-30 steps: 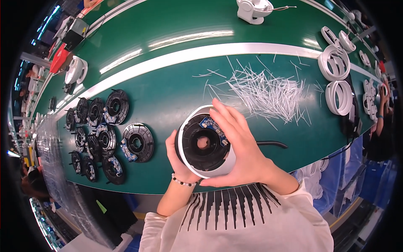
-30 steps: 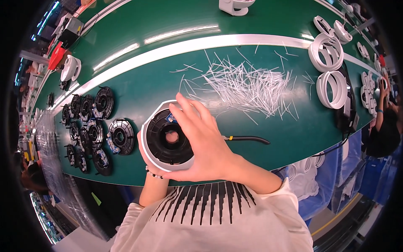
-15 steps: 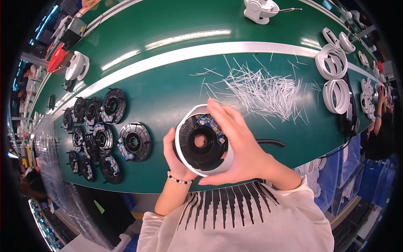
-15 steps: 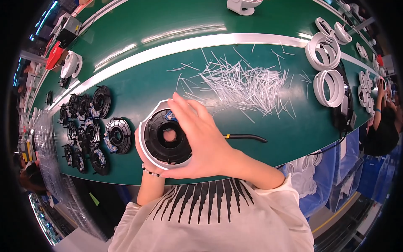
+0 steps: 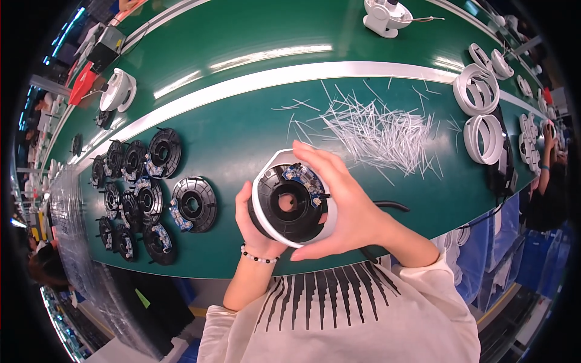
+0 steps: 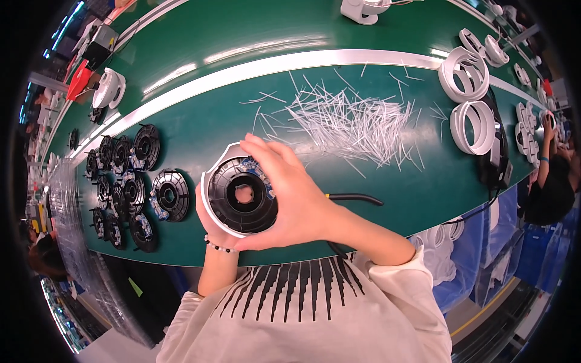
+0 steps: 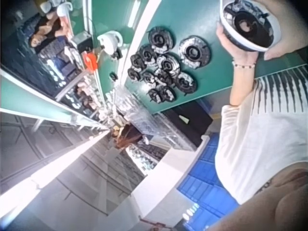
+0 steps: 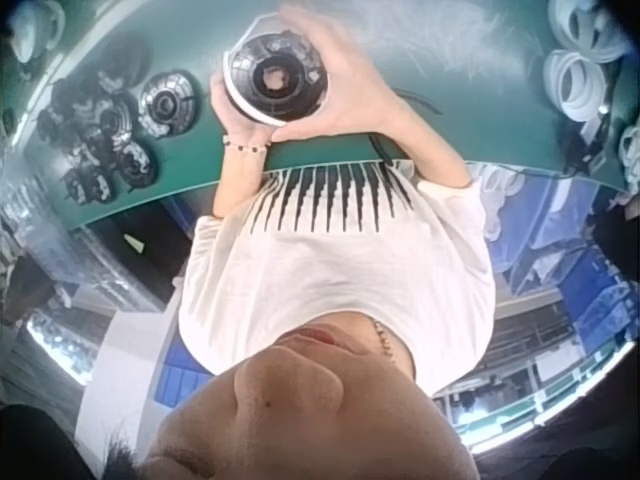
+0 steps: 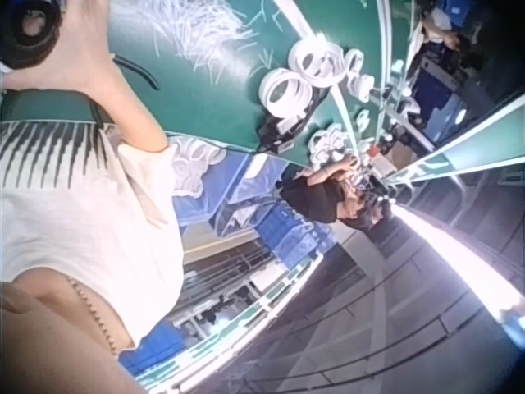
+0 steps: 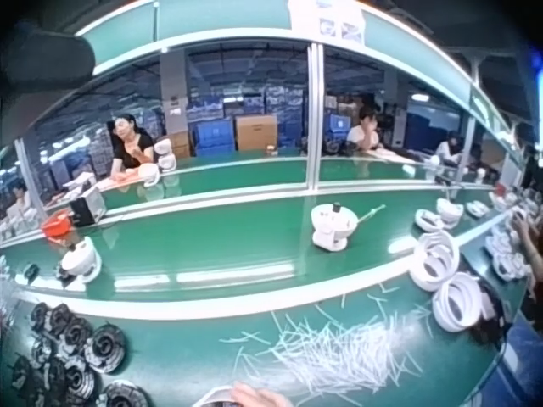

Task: Fitting internal camera modules and circuit boards into plastic dome housings and trimming wires on an assembly line.

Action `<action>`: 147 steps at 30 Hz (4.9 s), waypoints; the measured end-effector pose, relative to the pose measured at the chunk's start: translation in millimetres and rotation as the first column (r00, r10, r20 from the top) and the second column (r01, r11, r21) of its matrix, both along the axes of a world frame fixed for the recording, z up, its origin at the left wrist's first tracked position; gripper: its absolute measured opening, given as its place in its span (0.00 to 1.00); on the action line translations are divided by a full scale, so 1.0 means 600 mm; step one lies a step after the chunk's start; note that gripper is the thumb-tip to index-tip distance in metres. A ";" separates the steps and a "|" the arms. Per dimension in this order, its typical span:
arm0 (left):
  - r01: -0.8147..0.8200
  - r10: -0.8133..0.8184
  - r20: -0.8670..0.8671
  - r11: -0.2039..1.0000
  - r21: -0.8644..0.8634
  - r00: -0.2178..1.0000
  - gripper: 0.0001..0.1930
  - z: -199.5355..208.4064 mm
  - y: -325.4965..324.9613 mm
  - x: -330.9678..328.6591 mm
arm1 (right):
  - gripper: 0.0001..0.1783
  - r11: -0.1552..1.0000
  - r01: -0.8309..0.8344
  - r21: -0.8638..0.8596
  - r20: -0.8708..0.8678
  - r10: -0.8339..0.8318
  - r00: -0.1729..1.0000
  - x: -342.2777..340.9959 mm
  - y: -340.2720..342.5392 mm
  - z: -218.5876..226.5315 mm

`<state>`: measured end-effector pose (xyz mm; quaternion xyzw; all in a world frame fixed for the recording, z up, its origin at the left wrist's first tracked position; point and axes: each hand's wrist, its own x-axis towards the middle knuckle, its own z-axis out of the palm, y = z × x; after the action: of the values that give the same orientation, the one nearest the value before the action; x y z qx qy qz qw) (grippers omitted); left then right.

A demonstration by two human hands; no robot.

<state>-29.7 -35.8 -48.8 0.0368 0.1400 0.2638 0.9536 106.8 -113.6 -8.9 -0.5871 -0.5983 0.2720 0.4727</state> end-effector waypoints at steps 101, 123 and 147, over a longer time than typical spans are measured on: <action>0.785 0.684 -0.456 -0.289 0.548 0.570 0.12 0.065 0.201 -0.090 | 0.08 0.992 0.065 0.107 0.583 -0.116 0.805 0.003 -0.192 -0.051; 0.365 -0.120 -0.389 0.665 0.651 0.913 0.38 -0.012 -0.039 -0.002 | 0.64 0.895 0.440 0.079 -0.094 -0.433 0.897 -0.021 -0.066 -0.026; 0.386 -0.394 0.026 0.911 0.146 0.919 0.48 -0.016 0.017 0.010 | 0.63 0.962 0.267 0.061 0.264 -0.274 0.925 -0.030 -0.051 -0.003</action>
<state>-23.9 -25.5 -58.2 0.1226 0.0852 0.0780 0.9857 88.7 -144.0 -10.9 -0.6899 -0.5737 0.1144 0.4265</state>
